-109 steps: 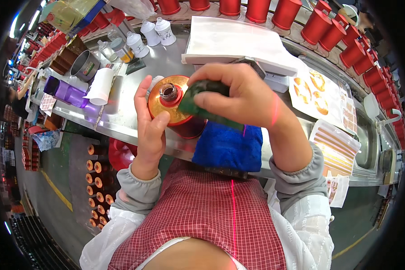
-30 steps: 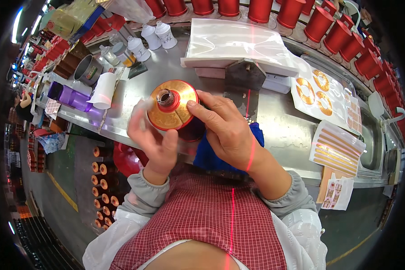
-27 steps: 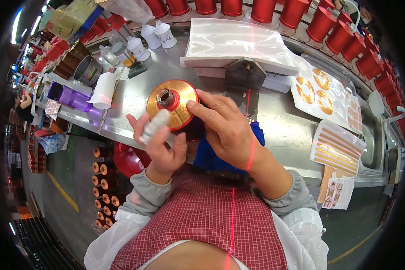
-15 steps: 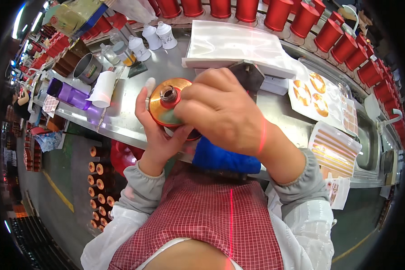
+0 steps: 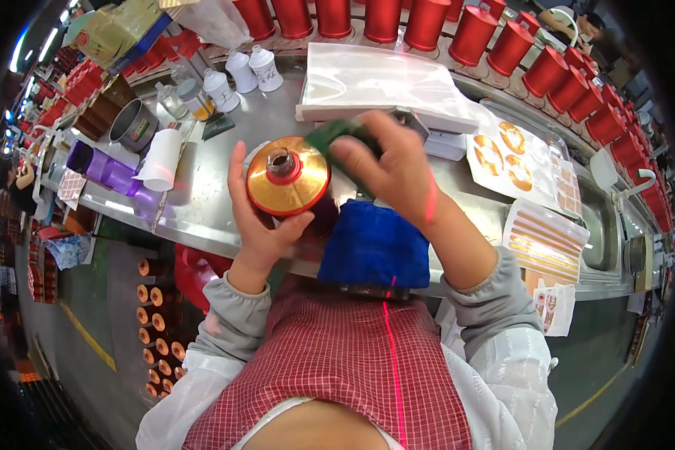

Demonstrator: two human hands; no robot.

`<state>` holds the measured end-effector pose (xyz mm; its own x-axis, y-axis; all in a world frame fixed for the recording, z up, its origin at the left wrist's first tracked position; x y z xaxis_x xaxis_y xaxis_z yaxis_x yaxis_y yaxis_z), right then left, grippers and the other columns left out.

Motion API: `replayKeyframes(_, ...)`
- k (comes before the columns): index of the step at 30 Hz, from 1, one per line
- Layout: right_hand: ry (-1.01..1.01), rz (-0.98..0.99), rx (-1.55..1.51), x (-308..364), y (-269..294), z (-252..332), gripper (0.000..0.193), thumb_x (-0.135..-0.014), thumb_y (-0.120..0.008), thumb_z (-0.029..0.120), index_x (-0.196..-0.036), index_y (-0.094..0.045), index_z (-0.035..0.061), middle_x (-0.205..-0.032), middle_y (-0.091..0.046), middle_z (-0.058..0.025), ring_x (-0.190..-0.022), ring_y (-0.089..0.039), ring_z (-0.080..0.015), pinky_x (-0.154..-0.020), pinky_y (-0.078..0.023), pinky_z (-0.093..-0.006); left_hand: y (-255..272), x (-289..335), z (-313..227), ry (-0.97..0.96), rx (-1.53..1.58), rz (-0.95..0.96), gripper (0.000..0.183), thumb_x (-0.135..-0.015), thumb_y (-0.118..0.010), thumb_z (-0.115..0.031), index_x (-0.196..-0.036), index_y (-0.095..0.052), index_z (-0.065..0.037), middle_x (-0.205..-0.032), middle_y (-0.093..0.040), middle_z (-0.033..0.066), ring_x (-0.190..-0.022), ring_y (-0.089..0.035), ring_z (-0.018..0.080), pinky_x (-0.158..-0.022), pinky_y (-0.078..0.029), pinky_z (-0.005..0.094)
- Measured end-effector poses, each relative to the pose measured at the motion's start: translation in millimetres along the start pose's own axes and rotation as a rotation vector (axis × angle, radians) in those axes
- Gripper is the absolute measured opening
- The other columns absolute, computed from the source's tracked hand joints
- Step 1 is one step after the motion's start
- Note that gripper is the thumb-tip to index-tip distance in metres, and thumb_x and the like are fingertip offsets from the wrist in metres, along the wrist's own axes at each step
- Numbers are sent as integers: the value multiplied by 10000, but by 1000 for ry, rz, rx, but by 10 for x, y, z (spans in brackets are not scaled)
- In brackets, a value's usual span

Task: The person applies gold decorative stickers to red cylindrical containers. They peel the stickers from a sheet, align them on the container's body and top, and smooth them down using a green cloth. The person handles the containers one at a time, rotating them to ensure proper adhesion.

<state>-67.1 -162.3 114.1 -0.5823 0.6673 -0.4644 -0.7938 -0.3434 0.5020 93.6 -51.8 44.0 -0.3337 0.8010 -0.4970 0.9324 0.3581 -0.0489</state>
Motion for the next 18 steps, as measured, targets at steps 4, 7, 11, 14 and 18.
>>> replayKeyframes(4, -7, -80, -190, -59, -129, 52, 281, -843, -697, 153, -1046, -594, -11, -816, -665, -101, -741, -641, -152, -668, -511, -286, 25, -6, -16, -26, 2, 19, 1167, -663, -868, -253, -1475, -70, 6, -1328, -438, 186, -1219, -508, 272, -1028, -424, 387)
replayKeyframes(7, -82, -214, -127, -180, -30, -178, 277, -856, -688, 134, -1076, -593, -3, -901, -679, -85, -800, -639, -133, -724, -512, -269, 73, -43, 33, -40, -2, 71, 1185, -662, -875, -283, -1480, -61, -14, -1338, -428, 178, -1233, -494, 261, -1033, -422, 384)
replayKeyframes(11, 1, -79, -235, -248, -213, -108, 266, -871, -682, 122, -1092, -597, 1, -951, -681, -63, -843, -625, -111, -752, -512, -244, 97, -22, 43, 17, 67, 141, 1200, -646, -882, -257, -1483, -51, -38, -1379, -395, 185, -1266, -464, 268, -1053, -402, 389)
replayKeyframes(14, -202, -111, -653, -194, -166, -35, 253, -870, -678, 121, -1093, -606, 25, -935, -687, -75, -840, -628, -105, -733, -517, -282, 125, -1, -1, 71, 73, 214, 1219, -657, -877, -318, -1489, -28, -47, -1410, -366, 201, -1290, -438, 287, -1060, -390, 398)
replayKeyframes(18, -53, -55, -265, -231, -208, -46, 279, -864, -686, 112, -1122, -610, 36, -927, -664, -29, -847, -603, -91, -763, -500, -261, 36, -1, -216, -36, 39, 75, 1172, -706, -833, -392, -1466, -40, 19, -1394, -357, 227, -1271, -452, 302, -1065, -371, 394)
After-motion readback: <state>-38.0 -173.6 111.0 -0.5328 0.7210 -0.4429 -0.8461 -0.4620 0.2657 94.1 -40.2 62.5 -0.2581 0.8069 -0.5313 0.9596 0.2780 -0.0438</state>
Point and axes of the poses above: each hand's wrist, its own x-axis away from the middle knuckle, its own y-axis out of the back of the hand, z = x × y, the point moved 4 cm from there along -x, towards the middle knuckle
